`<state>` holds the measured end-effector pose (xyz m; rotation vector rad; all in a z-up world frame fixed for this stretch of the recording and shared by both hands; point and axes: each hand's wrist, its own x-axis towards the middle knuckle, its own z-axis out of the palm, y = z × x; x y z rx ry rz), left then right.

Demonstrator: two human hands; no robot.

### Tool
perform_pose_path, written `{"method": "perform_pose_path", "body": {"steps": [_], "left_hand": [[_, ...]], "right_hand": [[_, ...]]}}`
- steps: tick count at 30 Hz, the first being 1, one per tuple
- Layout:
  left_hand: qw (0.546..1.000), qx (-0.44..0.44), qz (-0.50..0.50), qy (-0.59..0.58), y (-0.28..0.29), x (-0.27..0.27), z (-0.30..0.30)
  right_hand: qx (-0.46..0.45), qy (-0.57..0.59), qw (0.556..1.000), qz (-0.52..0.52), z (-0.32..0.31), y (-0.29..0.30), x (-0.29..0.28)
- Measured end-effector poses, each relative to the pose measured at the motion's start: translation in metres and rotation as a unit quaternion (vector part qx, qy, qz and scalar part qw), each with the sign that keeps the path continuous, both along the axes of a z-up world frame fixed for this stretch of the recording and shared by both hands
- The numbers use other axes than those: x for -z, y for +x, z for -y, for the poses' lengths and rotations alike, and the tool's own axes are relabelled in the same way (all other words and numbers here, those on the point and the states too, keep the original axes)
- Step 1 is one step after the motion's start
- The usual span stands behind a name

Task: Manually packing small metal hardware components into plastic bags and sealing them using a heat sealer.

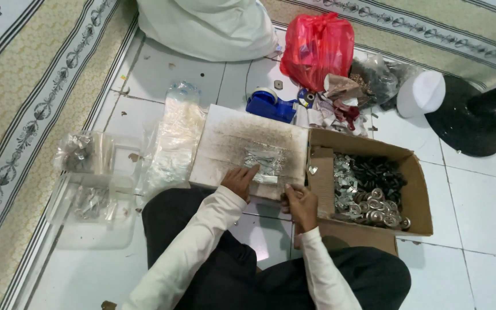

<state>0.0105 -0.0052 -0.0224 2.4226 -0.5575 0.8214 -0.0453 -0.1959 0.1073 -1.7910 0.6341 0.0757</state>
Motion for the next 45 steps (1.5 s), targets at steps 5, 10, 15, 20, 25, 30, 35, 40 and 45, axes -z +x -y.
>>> {"method": "perform_pose_path", "body": {"steps": [5, 10, 15, 20, 25, 30, 35, 40, 45], "left_hand": [[0.999, -0.032, -0.033, 0.02, 0.052, -0.029, 0.0], [0.973, 0.016, -0.196, 0.122, 0.113, -0.021, 0.009], [0.892, -0.027, -0.425, 0.152, 0.118, -0.039, 0.005], [0.825, -0.029, -0.558, 0.085, 0.129, -0.049, -0.015], [0.802, -0.035, -0.591, 0.083, 0.104, -0.076, -0.034], [0.817, -0.015, -0.575, -0.021, 0.094, -0.076, -0.047], [0.84, -0.055, -0.531, -0.103, 0.044, -0.093, -0.106], [0.855, -0.119, -0.484, -0.142, -0.012, -0.097, -0.2], [0.844, -0.195, -0.466, -0.183, -0.062, -0.062, -0.29]], "right_hand": [[-0.015, -0.076, 0.997, 0.015, -0.024, 0.007, 0.022], [-0.036, -0.197, 0.98, -0.015, -0.038, 0.024, 0.025], [0.007, -0.171, 0.985, 0.013, -0.044, 0.028, 0.03], [0.11, 0.135, 0.984, 0.029, -0.067, 0.008, -0.005], [0.127, 0.145, 0.979, 0.06, -0.085, 0.003, 0.011], [0.126, 0.094, 0.981, 0.116, -0.076, 0.013, 0.056], [0.051, 0.104, 0.986, 0.122, -0.129, -0.011, -0.017], [-0.029, 0.146, 0.981, 0.126, -0.198, -0.017, -0.025], [-0.147, 0.121, 0.979, 0.072, -0.273, -0.023, -0.012]]}}
